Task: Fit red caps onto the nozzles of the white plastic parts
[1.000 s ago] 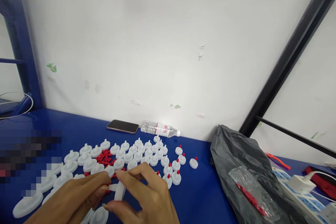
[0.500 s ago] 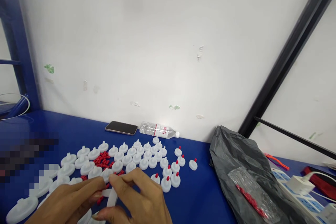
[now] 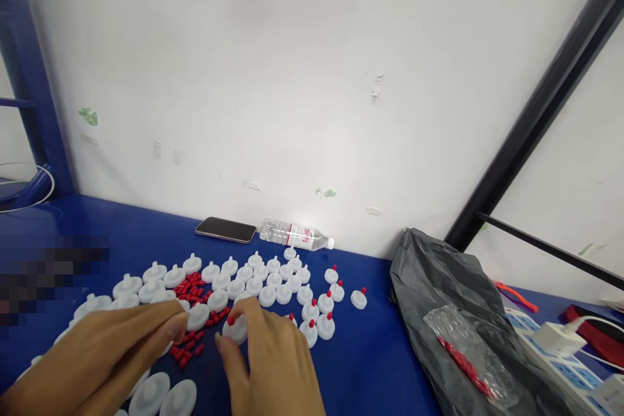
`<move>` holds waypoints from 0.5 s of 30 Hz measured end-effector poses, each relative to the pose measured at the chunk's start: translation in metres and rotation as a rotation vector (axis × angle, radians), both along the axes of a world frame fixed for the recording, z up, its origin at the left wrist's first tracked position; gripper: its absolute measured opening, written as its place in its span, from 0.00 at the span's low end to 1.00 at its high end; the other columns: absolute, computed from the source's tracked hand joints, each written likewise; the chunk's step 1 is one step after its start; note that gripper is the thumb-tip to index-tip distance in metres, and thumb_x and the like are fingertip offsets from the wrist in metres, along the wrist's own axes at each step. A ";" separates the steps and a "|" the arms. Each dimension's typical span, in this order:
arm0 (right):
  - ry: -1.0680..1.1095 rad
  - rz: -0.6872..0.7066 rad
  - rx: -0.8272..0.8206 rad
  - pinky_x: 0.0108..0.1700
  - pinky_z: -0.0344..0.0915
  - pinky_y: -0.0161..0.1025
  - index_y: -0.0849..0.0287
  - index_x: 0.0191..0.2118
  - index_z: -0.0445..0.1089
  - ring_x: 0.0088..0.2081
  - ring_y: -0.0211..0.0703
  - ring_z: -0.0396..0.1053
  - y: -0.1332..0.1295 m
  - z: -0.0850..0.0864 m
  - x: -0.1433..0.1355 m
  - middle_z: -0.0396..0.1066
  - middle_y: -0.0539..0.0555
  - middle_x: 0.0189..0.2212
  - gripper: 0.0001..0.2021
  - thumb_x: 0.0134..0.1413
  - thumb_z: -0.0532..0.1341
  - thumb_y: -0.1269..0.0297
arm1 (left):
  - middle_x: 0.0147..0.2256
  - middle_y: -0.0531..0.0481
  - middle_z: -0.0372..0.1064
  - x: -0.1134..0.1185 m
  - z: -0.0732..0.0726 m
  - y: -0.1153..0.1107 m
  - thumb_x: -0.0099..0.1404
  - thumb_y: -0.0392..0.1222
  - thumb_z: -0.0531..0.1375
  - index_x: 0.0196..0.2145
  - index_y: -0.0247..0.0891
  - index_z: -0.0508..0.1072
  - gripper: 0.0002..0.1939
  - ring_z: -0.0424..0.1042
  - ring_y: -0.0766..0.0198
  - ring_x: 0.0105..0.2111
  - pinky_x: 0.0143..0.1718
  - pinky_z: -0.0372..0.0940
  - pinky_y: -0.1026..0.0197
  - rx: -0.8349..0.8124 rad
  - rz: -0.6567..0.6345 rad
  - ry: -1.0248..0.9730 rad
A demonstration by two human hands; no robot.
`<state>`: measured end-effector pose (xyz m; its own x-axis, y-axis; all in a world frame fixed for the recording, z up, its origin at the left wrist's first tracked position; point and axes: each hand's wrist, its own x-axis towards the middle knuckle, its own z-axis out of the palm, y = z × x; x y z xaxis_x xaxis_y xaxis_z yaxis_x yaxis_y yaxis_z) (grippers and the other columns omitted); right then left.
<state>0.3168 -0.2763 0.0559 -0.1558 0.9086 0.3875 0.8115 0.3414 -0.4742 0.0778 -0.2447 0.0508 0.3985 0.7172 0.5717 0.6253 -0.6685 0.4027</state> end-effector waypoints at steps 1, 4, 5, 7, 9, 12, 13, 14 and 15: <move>-0.029 -0.027 -0.024 0.45 0.75 0.41 0.44 0.53 0.77 0.42 0.53 0.86 0.000 0.000 0.000 0.86 0.46 0.41 0.08 0.74 0.69 0.64 | 0.30 0.56 0.79 -0.002 0.005 0.000 0.90 0.55 0.48 0.35 0.48 0.77 0.27 0.78 0.62 0.30 0.37 0.65 0.57 -0.035 0.046 -0.012; -0.074 -0.044 -0.048 0.45 0.74 0.42 0.45 0.54 0.78 0.43 0.54 0.86 0.004 -0.004 0.003 0.86 0.47 0.42 0.09 0.73 0.70 0.66 | 0.27 0.57 0.75 -0.010 0.016 0.004 0.89 0.57 0.47 0.32 0.46 0.74 0.29 0.73 0.64 0.27 0.35 0.60 0.55 -0.098 0.115 0.013; -0.077 -0.022 -0.047 0.47 0.74 0.41 0.45 0.52 0.79 0.45 0.53 0.86 0.006 -0.005 0.004 0.85 0.47 0.43 0.09 0.72 0.70 0.68 | 0.27 0.58 0.74 -0.013 0.018 0.007 0.89 0.56 0.48 0.32 0.46 0.73 0.29 0.72 0.64 0.26 0.33 0.60 0.55 -0.105 0.103 0.038; -0.072 0.018 -0.048 0.48 0.74 0.40 0.46 0.48 0.81 0.49 0.52 0.86 0.010 -0.009 0.007 0.84 0.48 0.47 0.09 0.70 0.71 0.70 | 0.26 0.58 0.74 -0.020 0.020 0.013 0.88 0.55 0.48 0.32 0.47 0.73 0.27 0.72 0.65 0.25 0.31 0.60 0.56 -0.114 0.057 0.098; -0.070 0.006 -0.076 0.45 0.73 0.38 0.46 0.45 0.83 0.47 0.50 0.85 0.013 -0.012 0.010 0.83 0.49 0.47 0.08 0.68 0.73 0.70 | 0.27 0.58 0.76 -0.023 0.020 0.018 0.87 0.53 0.49 0.31 0.47 0.74 0.26 0.74 0.65 0.24 0.29 0.60 0.57 -0.124 0.031 0.147; -0.096 -0.078 -0.161 0.39 0.70 0.38 0.46 0.43 0.84 0.40 0.49 0.85 0.015 -0.013 0.014 0.84 0.49 0.42 0.08 0.68 0.71 0.70 | 0.29 0.55 0.80 -0.022 0.020 0.022 0.85 0.52 0.52 0.32 0.48 0.77 0.24 0.78 0.62 0.27 0.30 0.62 0.58 -0.125 0.065 0.175; -0.106 -0.103 -0.184 0.38 0.68 0.38 0.45 0.44 0.84 0.39 0.49 0.85 0.015 -0.012 0.015 0.84 0.48 0.41 0.09 0.68 0.71 0.71 | 0.30 0.53 0.81 -0.021 0.020 0.023 0.84 0.51 0.52 0.32 0.48 0.78 0.23 0.79 0.60 0.28 0.31 0.64 0.58 -0.122 0.077 0.180; -0.113 -0.130 -0.198 0.37 0.66 0.39 0.45 0.46 0.83 0.38 0.49 0.85 0.014 -0.010 0.016 0.85 0.48 0.40 0.10 0.68 0.71 0.70 | 0.31 0.52 0.82 -0.019 0.019 0.023 0.83 0.51 0.52 0.33 0.48 0.78 0.23 0.80 0.59 0.29 0.33 0.66 0.59 -0.117 0.085 0.185; -0.112 -0.157 -0.204 0.37 0.65 0.39 0.45 0.49 0.83 0.37 0.48 0.84 0.013 -0.007 0.016 0.85 0.47 0.40 0.10 0.67 0.72 0.69 | 0.32 0.51 0.82 -0.018 0.019 0.024 0.83 0.51 0.52 0.33 0.48 0.79 0.23 0.80 0.59 0.30 0.34 0.68 0.59 -0.114 0.089 0.191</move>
<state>0.3327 -0.2628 0.0487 -0.0389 0.9825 0.1821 0.8982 0.1143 -0.4244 0.0594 -0.2203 0.0697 0.4237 0.8101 0.4051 0.7518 -0.5640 0.3416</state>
